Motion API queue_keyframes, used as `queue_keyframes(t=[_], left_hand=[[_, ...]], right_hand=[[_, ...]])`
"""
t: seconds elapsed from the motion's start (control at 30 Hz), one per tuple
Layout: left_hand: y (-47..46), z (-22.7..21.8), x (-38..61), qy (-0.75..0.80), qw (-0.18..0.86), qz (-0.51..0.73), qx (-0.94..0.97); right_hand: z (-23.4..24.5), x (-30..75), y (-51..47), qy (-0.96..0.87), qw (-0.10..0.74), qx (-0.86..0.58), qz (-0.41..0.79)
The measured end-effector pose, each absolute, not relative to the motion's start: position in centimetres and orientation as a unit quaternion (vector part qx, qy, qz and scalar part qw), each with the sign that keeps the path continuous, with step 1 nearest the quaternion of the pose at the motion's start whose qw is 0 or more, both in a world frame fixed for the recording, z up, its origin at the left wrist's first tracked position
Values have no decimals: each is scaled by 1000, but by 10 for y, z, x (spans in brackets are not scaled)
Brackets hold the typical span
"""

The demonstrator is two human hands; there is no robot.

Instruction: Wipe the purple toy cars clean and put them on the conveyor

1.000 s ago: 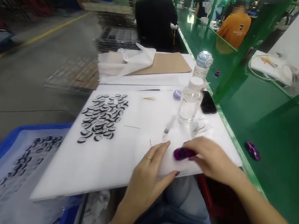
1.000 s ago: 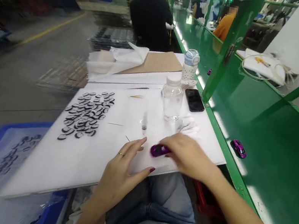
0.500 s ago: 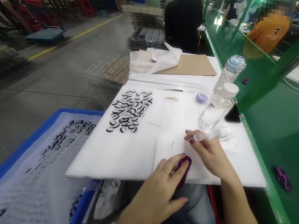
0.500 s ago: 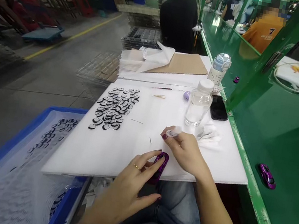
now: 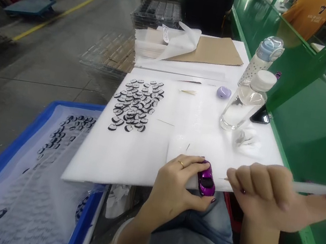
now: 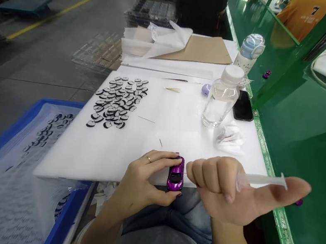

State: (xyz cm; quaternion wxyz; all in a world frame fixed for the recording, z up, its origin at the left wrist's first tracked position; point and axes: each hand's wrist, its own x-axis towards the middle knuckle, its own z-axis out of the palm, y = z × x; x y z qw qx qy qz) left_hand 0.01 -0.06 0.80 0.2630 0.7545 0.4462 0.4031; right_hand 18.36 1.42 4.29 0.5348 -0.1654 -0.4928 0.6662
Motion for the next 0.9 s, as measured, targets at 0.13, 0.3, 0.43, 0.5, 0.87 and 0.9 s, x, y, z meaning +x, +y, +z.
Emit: queue_keyframes(t=[0.13, 0.3, 0.43, 0.5, 0.87, 0.9], left_hand=[[0, 9, 1, 460, 271, 410, 739], [1, 10, 2, 456, 266, 421, 737], [1, 10, 2, 458, 269, 421, 735], [1, 10, 1, 460, 271, 419, 734], [-1, 11, 2, 461, 274, 413, 736], [-1, 11, 2, 462, 274, 412, 736]], right_hand=[[47, 170, 17, -381, 543, -75, 744], [38, 160, 21, -360, 553, -85, 746], [40, 158, 21, -367, 557, -93, 739], [41, 158, 21, -369, 555, -101, 739], [42, 160, 17, -444, 541, -130, 702], [42, 160, 16, -449, 544, -132, 696]])
